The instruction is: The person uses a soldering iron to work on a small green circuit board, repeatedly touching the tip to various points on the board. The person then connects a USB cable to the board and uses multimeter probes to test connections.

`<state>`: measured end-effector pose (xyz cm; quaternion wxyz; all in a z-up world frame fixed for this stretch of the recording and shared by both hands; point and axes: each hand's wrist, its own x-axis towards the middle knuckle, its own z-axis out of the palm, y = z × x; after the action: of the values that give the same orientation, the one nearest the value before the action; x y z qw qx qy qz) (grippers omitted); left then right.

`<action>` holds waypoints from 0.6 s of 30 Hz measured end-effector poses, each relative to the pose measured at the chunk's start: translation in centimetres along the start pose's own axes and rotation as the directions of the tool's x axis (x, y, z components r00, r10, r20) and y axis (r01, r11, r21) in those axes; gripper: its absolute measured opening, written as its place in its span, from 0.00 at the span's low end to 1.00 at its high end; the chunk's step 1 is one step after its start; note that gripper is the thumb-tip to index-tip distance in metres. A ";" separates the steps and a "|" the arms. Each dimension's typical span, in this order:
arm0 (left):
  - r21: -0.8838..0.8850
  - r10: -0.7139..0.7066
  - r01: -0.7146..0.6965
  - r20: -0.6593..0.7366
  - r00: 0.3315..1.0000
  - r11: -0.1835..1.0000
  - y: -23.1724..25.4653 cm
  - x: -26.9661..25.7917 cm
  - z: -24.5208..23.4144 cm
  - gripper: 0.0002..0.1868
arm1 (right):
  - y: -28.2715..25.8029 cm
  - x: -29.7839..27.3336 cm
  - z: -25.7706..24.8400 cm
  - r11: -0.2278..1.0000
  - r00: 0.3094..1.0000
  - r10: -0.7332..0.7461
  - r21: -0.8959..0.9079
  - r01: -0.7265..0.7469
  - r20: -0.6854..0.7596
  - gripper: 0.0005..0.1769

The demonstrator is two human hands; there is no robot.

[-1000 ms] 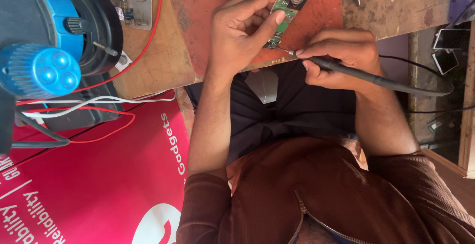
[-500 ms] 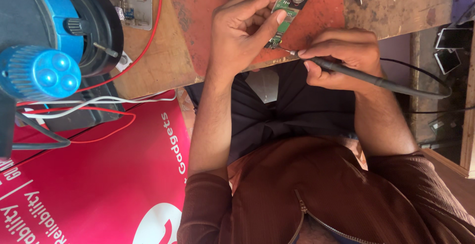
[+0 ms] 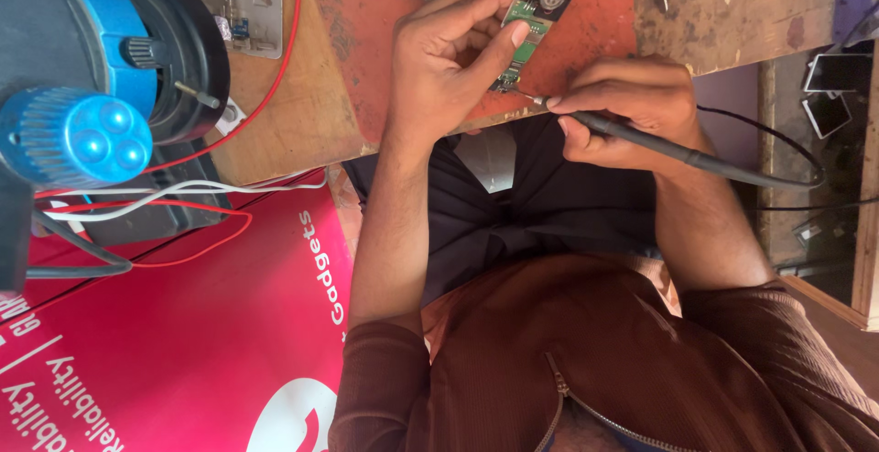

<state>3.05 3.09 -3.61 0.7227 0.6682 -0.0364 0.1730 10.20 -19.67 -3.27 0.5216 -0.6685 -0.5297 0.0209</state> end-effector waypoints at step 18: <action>-0.014 0.003 -0.003 0.000 1.000 1.000 -0.2 0.0 -0.1 0.14 | 0.2 -0.3 0.0 0.999 1.000 -0.005 -0.032 0.004 -0.020 0.07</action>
<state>3.05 3.14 -3.78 0.7270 0.6632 -0.0387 0.1738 10.23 -19.86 -3.55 0.5164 -0.6756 -0.5262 0.0045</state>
